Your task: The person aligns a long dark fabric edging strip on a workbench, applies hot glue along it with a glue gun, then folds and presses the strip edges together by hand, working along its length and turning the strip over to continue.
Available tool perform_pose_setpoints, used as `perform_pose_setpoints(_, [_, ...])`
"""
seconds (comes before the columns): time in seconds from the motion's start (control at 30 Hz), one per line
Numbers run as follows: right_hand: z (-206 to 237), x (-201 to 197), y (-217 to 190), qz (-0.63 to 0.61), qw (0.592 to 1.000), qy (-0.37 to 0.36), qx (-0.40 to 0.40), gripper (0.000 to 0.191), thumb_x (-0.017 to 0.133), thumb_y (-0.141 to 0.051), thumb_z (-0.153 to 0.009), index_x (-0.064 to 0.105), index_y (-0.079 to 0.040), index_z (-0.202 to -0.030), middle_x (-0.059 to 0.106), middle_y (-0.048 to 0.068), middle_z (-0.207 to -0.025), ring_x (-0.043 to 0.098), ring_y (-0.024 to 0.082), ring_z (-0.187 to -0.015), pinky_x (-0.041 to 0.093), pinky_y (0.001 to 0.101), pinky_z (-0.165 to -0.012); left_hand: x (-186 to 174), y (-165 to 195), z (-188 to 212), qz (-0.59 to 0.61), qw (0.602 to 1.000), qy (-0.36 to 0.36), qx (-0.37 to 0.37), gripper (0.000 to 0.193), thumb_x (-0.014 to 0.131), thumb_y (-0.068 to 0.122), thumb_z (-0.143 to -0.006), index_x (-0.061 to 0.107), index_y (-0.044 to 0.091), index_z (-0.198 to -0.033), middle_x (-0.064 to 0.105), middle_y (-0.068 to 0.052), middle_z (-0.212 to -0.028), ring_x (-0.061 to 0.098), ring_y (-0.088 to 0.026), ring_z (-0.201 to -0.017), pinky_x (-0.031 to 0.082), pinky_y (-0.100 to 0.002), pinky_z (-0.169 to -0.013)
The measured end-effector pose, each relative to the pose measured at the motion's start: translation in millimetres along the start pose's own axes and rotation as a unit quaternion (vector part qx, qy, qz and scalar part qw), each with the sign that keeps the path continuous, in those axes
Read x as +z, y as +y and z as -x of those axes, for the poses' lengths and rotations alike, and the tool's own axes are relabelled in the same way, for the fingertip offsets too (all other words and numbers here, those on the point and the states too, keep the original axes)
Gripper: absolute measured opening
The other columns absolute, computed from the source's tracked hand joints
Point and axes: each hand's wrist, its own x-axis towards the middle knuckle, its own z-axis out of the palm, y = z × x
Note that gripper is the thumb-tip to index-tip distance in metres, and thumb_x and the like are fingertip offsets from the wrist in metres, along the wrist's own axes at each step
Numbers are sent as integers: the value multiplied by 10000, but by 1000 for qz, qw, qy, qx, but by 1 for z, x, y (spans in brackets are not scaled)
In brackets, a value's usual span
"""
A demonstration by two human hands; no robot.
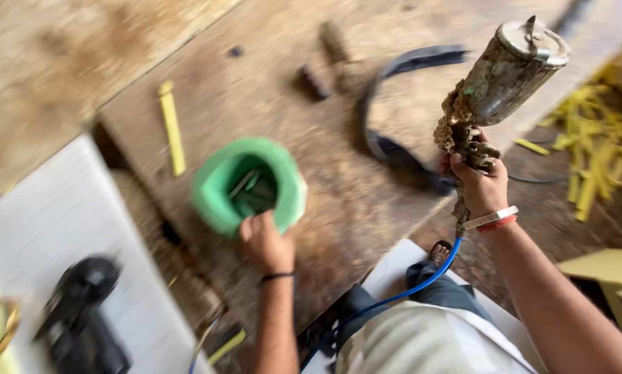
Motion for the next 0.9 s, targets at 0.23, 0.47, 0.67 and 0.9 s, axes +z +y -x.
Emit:
perform_pose_setpoints(0.23, [-86, -283, -65, -16, 995, 86, -45, 515, 638, 38, -979, 528, -23, -1478, 689, 79, -1041, 686, 184, -870, 604, 338, -801, 23, 151, 5, -122, 989, 86, 11, 684, 861, 263, -690, 586, 72, -1287, 611, -189, -1312, 532, -432, -1300, 376, -650, -1055])
perform_pose_setpoints(0.47, [-174, -455, -99, 9, 995, 82, -54, 406, 632, 23, -1012, 558, 43, -1411, 696, 89, -1037, 694, 192, -858, 588, 333, -787, 152, 379, 12, 190, 980, -61, 28, 417, 758, 133, -828, 626, 56, -1217, 644, -173, -1287, 592, -361, -1252, 473, -448, -1076])
perform_pose_setpoints(0.67, [-257, -509, -118, -17, 995, 83, -48, 518, 623, 12, -977, 506, -35, -1480, 714, 97, -999, 710, 181, -862, 601, 320, -815, 234, 507, -19, 230, 943, -231, 70, 512, 759, 156, -813, 602, 48, -1289, 612, -185, -1390, 574, -370, -1288, 480, -428, -1045])
perform_pose_setpoints(0.9, [-405, -550, -103, -27, 996, 82, 7, 433, 647, -24, -1007, 555, 9, -1428, 725, 111, -993, 717, 211, -864, 612, 349, -804, 383, 616, -107, 229, 917, -327, 19, 474, 695, 240, -890, 605, 111, -1337, 627, -124, -1398, 636, -322, -1236, 502, -402, -1030])
